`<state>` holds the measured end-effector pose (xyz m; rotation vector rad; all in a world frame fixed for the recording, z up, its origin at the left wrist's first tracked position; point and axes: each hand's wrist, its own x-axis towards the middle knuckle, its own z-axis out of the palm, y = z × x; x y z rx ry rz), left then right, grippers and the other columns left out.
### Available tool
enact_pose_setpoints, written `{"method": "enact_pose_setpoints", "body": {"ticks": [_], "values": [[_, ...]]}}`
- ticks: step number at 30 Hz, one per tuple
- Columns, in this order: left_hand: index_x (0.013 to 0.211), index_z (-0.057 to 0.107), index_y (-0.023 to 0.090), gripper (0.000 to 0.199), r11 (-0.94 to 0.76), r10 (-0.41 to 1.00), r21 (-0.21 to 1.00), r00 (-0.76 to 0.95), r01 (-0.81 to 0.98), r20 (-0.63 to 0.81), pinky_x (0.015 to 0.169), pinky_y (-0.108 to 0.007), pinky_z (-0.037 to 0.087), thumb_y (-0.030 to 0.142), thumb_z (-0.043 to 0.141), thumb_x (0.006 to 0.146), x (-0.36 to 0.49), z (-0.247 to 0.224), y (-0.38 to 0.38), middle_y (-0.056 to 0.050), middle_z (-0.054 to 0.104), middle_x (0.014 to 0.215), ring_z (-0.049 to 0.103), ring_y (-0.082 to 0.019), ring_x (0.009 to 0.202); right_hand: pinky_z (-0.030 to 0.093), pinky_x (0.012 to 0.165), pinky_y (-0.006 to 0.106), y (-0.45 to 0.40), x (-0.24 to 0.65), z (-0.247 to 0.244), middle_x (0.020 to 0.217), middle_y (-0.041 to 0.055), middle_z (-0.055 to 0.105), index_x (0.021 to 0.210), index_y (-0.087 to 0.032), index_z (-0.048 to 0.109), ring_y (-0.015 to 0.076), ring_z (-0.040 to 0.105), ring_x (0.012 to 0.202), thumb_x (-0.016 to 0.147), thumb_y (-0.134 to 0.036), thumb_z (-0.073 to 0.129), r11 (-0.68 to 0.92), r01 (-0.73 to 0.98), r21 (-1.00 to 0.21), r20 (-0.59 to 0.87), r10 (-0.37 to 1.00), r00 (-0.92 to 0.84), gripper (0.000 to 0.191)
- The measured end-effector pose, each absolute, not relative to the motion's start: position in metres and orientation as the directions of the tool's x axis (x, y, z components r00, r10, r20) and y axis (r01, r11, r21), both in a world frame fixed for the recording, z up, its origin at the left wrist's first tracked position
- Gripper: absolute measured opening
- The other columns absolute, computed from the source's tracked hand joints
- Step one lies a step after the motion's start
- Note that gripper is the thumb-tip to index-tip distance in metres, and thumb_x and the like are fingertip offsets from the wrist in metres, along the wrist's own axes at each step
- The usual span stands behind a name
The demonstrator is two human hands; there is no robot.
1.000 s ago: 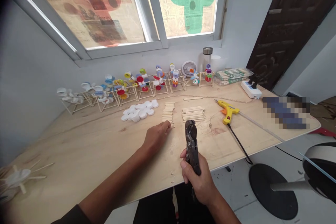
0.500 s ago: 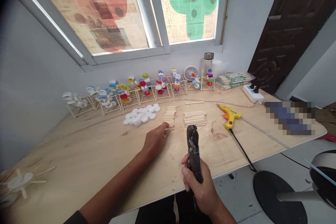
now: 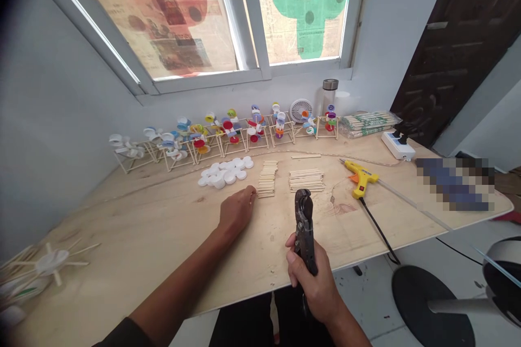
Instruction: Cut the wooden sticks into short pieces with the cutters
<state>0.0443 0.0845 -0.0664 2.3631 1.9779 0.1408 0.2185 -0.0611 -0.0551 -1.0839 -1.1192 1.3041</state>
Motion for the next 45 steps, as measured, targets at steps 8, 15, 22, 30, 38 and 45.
{"method": "enact_pose_setpoints", "body": {"ticks": [8, 15, 22, 30, 38, 45], "values": [[0.094, 0.050, 0.022, 0.021, -0.166, 0.986, 0.131, 0.164, 0.977, 0.028, 0.056, -0.026, 0.030, 0.028, 0.031, 0.089, 0.047, -0.063, 0.083, -0.004, 0.064, 0.091, 0.058, -0.018, 0.080, 0.036, 0.051, 0.025, -0.062, 0.218, -0.058, 0.056, -0.0047, 0.044, 0.095, -0.017, 0.048, 0.0111, 0.043, 0.049, 0.084, -0.041, 0.049, -0.013, -0.132, -0.991, -0.009, 1.000, -0.028, 0.027], [0.095, 0.053, 0.021, 0.024, -0.086, 0.996, 0.146, 0.083, 0.986, 0.024, 0.058, -0.027, 0.031, 0.028, 0.031, 0.089, 0.046, -0.060, 0.090, -0.007, 0.064, 0.091, 0.058, -0.021, 0.081, 0.035, 0.050, 0.025, -0.062, 0.219, -0.058, 0.056, -0.0047, 0.043, 0.095, -0.017, 0.048, 0.0111, 0.043, 0.049, 0.085, -0.041, 0.048, -0.009, -0.144, -0.990, -0.005, 0.999, -0.033, 0.026], [0.092, 0.054, 0.022, 0.022, -0.134, 0.991, 0.171, 0.129, 0.976, 0.042, 0.057, -0.027, 0.031, 0.027, 0.033, 0.088, 0.052, -0.061, 0.094, -0.005, 0.064, 0.092, 0.058, -0.020, 0.082, 0.034, 0.049, 0.024, -0.063, 0.217, -0.060, 0.056, -0.0055, 0.041, 0.094, -0.017, 0.047, 0.0100, 0.041, 0.048, 0.085, -0.042, 0.049, 0.000, -0.155, -0.988, 0.004, 1.000, -0.024, 0.026], [0.101, 0.052, 0.022, 0.024, -0.112, 0.992, 0.184, 0.099, 0.977, 0.075, 0.058, -0.026, 0.031, 0.027, 0.032, 0.088, 0.050, -0.054, 0.087, -0.005, 0.066, 0.091, 0.059, -0.019, 0.081, 0.035, 0.050, 0.024, -0.062, 0.217, -0.058, 0.056, -0.0052, 0.044, 0.094, -0.017, 0.048, 0.0101, 0.042, 0.048, 0.083, -0.044, 0.050, -0.012, -0.201, -0.979, -0.014, 1.000, 0.006, 0.029], [0.098, 0.051, 0.025, 0.019, -0.523, 0.852, 0.143, 0.520, 0.840, 0.061, 0.065, -0.026, 0.038, 0.028, 0.036, 0.088, 0.102, -0.045, 0.078, -0.003, 0.064, 0.095, 0.060, -0.018, 0.084, 0.033, 0.048, 0.024, -0.060, 0.217, -0.065, 0.059, -0.0045, 0.045, 0.096, -0.017, 0.046, 0.0096, 0.041, 0.047, 0.083, -0.042, 0.050, 0.040, -0.340, -0.940, 0.021, 0.998, 0.059, 0.029], [0.097, 0.048, 0.018, 0.018, -0.583, 0.810, 0.077, 0.586, 0.809, -0.009, 0.065, -0.032, 0.041, 0.015, 0.037, 0.083, 0.141, -0.050, 0.088, -0.011, 0.063, 0.091, 0.061, -0.024, 0.083, 0.033, 0.050, 0.024, -0.061, 0.220, -0.069, 0.059, -0.0046, 0.045, 0.097, -0.017, 0.045, 0.0093, 0.042, 0.049, 0.086, -0.039, 0.048, 0.061, -0.337, -0.940, 0.051, 0.998, 0.039, 0.026]]}}
